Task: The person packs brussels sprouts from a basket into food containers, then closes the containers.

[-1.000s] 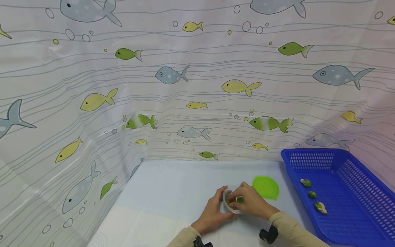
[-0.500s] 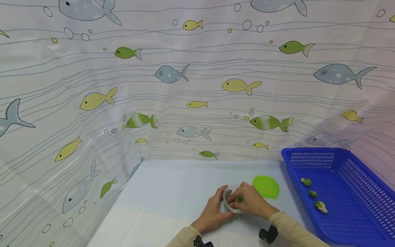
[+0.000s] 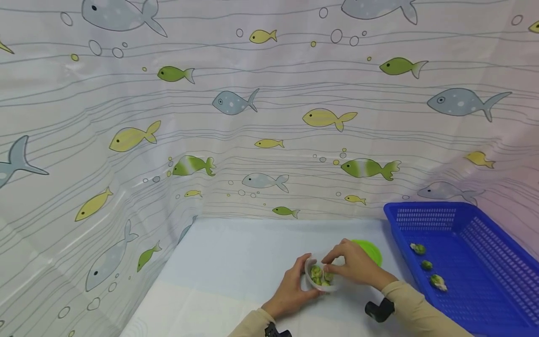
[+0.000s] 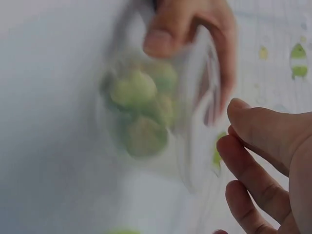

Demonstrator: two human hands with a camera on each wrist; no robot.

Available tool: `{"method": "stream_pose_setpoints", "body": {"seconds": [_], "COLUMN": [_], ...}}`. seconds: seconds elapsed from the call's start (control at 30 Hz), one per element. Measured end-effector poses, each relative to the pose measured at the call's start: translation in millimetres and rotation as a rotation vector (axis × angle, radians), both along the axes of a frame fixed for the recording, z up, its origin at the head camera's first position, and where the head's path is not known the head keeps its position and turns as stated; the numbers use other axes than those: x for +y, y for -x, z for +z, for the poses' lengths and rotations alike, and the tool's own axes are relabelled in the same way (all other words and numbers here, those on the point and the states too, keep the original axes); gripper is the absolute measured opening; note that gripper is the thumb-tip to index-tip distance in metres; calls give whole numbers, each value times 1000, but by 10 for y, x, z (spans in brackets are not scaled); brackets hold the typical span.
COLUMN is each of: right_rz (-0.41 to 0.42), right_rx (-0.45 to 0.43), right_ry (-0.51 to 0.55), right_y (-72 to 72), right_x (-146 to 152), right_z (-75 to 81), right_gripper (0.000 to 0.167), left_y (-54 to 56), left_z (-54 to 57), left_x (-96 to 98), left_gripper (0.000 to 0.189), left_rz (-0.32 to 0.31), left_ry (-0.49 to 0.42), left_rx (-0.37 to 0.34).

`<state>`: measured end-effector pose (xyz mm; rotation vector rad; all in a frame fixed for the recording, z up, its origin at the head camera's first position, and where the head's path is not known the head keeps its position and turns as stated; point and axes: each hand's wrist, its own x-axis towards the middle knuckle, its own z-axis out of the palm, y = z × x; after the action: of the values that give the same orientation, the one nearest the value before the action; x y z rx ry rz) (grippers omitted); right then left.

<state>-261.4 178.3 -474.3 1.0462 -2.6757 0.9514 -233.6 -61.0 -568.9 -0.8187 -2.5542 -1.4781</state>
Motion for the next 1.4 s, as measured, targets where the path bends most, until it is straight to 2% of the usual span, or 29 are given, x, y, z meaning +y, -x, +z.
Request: {"method": "stream_pose_setpoints", "body": {"seconds": [0.27,0.33,0.5,0.63,0.73,0.9,1.17,1.4], "right_rz": [-144,-182,-280,-327,-341,-341,-379,-370], "right_rx": [150,166,81,9,-35,-103,-165,-215], "right_ry": [-31,-42,-83,-92,-98,-97,-128,-139], "right_y": [58,55,59,62,65,81,137,148], "right_x": [552,718,1154,1472,1673,1920,2149,2292], "right_z": [323,392,583,665,640,504,318,145], "right_gripper": [13,15,28,38,42,47,56,60], "left_y": [-14,-14,-8,-3,-1,-1,7,6], "left_z": [16,20,21,25,27,8,6,13], "left_x": [25,30,30,23,19,34,40,32], "left_gripper": [94,95,96,96,96,95,96,96], "left_rz": [20,25,30,33,36,37,43,34], "left_ry": [6,7,4,-1,1,3,-9,-8], "left_rx": [-8,-18,-19,-24,-34,-41,-63,-56]}}
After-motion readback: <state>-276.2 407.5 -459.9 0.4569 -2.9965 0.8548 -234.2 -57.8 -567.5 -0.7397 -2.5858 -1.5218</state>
